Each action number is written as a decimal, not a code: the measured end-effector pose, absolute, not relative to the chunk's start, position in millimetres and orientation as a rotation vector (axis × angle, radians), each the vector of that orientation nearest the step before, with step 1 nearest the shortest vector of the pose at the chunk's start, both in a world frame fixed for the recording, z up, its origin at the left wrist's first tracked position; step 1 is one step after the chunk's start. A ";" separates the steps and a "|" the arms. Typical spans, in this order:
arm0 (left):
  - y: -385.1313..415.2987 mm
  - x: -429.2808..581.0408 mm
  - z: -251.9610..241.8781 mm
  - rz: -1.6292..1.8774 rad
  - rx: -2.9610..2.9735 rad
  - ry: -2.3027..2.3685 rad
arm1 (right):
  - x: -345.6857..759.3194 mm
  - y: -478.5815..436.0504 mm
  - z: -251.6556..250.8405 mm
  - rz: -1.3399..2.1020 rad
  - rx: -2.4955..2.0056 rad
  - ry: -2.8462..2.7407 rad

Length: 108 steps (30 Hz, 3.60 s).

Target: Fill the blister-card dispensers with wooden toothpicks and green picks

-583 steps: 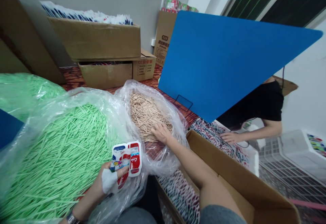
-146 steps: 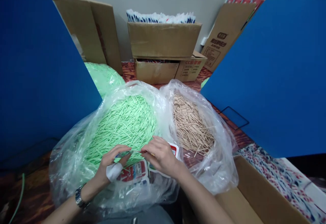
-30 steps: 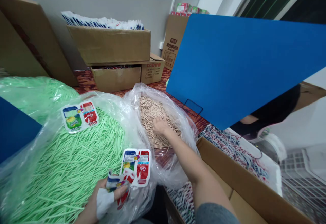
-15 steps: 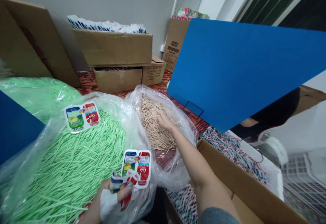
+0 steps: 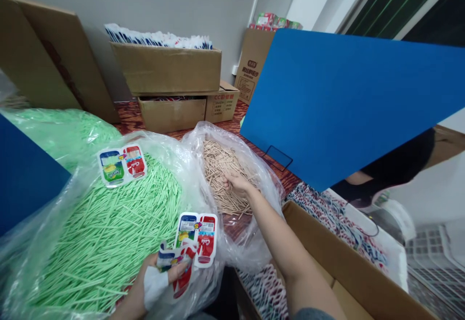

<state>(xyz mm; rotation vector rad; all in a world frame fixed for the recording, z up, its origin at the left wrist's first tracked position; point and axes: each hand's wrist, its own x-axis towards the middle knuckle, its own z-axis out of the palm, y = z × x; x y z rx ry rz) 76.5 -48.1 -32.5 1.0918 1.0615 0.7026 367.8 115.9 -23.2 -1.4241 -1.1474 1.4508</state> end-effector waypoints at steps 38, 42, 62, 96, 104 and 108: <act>-2.7 87.3 -8.6 1.313 1.837 1.233 | 210.6 18.7 41.3 0.758 -1.021 -1.220; 7.0 99.9 -5.4 1.320 1.899 1.202 | 226.2 17.4 36.2 0.732 -1.108 -1.225; 57.6 149.4 13.2 1.211 1.689 0.947 | 305.4 38.0 28.5 0.785 -1.163 -1.304; 5.6 61.1 -2.9 1.293 1.383 1.203 | 251.9 -33.8 -54.3 0.233 -1.168 -3.088; -17.3 29.2 -27.4 1.140 1.524 1.286 | 268.4 -10.3 -12.8 0.494 -1.161 -2.599; -24.9 28.1 -31.3 1.072 1.578 1.294 | 261.7 -3.1 34.4 0.602 -1.072 -1.761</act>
